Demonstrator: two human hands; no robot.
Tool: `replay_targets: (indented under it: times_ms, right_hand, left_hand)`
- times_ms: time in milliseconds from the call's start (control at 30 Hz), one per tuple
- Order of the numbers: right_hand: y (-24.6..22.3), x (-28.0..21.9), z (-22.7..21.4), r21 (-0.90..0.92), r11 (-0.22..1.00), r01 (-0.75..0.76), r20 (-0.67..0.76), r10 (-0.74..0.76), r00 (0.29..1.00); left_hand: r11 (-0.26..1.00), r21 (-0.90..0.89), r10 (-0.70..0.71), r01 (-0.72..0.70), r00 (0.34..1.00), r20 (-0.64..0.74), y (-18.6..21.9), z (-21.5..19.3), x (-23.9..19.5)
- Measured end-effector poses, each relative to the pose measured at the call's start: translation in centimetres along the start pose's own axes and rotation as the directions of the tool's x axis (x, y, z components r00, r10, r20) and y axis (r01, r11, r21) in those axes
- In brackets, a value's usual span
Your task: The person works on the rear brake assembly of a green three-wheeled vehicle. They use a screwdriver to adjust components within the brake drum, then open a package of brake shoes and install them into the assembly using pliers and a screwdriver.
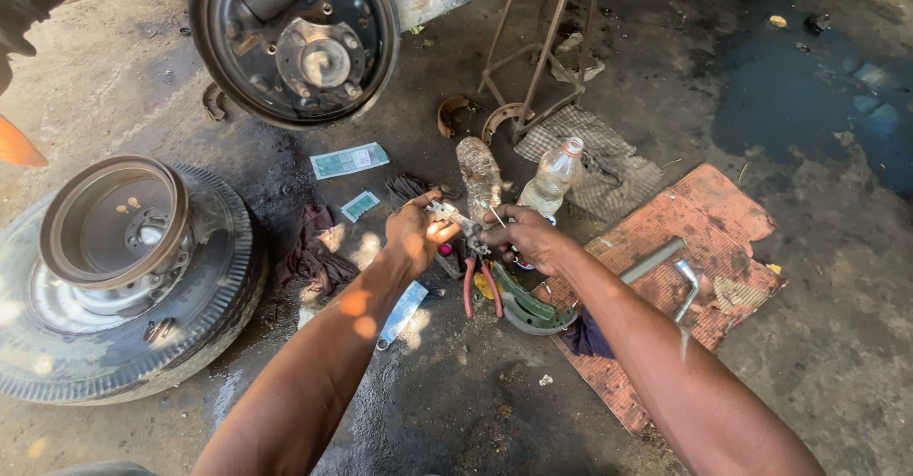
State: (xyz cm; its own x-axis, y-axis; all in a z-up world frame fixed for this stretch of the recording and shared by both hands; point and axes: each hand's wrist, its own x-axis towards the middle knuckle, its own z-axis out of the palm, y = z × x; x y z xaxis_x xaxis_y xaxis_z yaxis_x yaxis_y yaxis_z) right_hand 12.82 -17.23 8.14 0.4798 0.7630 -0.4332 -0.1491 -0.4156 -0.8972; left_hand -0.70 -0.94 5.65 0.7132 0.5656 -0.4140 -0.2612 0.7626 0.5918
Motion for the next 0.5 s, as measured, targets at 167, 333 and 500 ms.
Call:
replay_targets:
  times_ms: [167,333,500]
  right_hand:
    - [-1.0,-0.5,0.6,-0.16,0.987,0.013,-0.107,-0.03,0.994]
    - [-1.7,-1.1,0.0,-0.38,0.925,-0.019,-0.132,-0.034,0.991]
    - [-0.7,-0.6,-0.3,-0.537,0.825,0.179,-0.014,-0.22,0.975]
  left_hand:
    - [0.987,0.157,-0.042,0.037,0.999,0.031,-0.6,1.1,-1.2]
    - [0.816,0.569,-0.153,0.099,0.987,0.048,1.9,0.8,-3.8]
    - [0.395,0.916,-0.345,0.068,0.935,0.079,1.6,0.0,-3.4]
